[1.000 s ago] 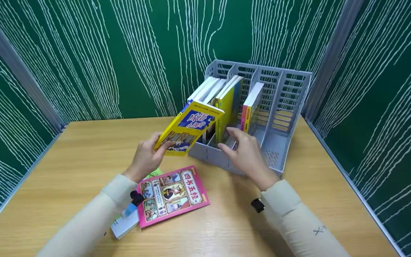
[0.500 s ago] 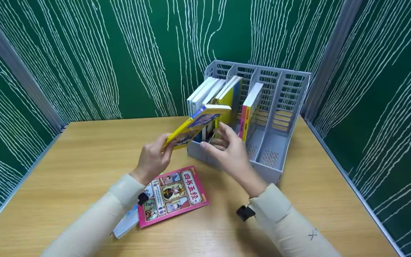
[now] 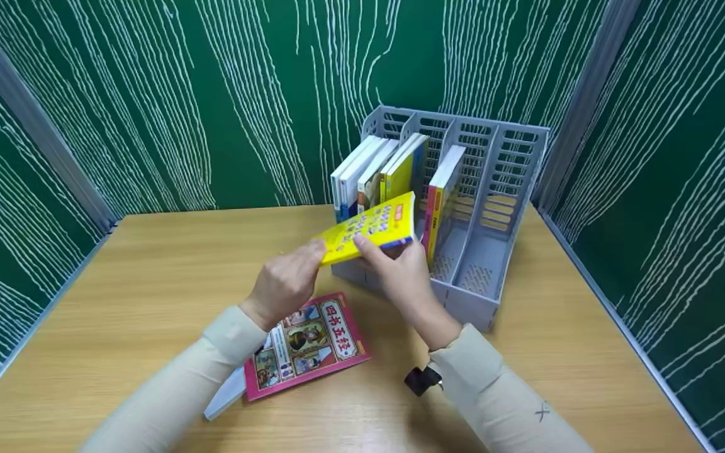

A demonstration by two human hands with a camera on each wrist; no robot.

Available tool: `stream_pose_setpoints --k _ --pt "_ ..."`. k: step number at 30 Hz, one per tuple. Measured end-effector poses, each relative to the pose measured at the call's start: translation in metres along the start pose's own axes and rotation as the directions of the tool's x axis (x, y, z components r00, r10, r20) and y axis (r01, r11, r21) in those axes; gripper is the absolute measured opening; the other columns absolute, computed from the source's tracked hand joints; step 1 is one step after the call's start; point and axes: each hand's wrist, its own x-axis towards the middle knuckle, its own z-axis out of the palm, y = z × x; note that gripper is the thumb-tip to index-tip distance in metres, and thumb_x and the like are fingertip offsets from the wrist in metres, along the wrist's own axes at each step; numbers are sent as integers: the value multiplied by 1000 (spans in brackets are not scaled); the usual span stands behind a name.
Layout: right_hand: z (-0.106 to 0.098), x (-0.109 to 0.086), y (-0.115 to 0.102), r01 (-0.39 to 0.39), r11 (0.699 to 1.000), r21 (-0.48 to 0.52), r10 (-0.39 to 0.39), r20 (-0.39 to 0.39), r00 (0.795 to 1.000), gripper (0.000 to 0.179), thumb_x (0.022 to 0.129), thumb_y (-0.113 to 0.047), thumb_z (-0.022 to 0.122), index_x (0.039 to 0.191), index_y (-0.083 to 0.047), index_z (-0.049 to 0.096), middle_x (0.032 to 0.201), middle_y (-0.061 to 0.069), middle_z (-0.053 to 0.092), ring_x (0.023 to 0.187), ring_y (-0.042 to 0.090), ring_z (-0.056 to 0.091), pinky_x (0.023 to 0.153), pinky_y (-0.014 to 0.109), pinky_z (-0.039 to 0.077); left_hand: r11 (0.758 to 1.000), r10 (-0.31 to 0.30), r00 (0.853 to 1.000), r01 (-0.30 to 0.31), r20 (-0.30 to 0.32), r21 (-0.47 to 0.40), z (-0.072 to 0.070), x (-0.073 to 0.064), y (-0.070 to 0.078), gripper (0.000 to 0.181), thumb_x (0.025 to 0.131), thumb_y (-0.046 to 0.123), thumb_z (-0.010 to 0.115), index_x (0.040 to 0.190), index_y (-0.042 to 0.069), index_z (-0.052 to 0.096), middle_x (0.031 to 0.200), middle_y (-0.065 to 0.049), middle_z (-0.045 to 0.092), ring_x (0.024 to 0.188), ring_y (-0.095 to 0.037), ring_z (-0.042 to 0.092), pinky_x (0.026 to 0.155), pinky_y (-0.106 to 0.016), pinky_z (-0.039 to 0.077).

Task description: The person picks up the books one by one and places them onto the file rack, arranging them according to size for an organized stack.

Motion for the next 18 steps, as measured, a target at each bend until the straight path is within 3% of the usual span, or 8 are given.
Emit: stream_pose_setpoints --k 3,7,13,18 --pt "0 0 1 -33 996 84 35 -17 999 75 108 -45 65 167 -13 30 162 12 52 131 15 71 107 33 60 996 58 998 -57 -13 65 0 -1 0 29 101 25 80 123 8 74 125 -5 82 117 -21 79 91 -24 63" --pt "1 -1 1 -13 990 143 18 -36 999 64 113 -35 58 166 -13 31 159 12 55 127 15 74 105 37 61 992 83 996 -79 -42 95 1 1 0 25 104 25 75 123 9 74 125 -5 82 119 -21 78 93 -24 62" --pt "0 -6 -4 72 983 170 -57 -91 994 52 113 -20 56 160 -14 34 150 8 56 129 17 73 106 37 61 997 41 998 -37 -54 73 3 6 8 26 105 26 74 125 9 74 129 -4 81 123 -20 76 95 -25 62" --pt "-8 -7 -6 148 985 87 -131 -174 976 47 111 -16 60 155 -12 44 139 6 64 117 16 77 96 33 65 1000 -6 1000 6 5 26 6 12 15 31 106 27 72 131 9 71 137 -5 77 130 -21 73 107 -30 57"
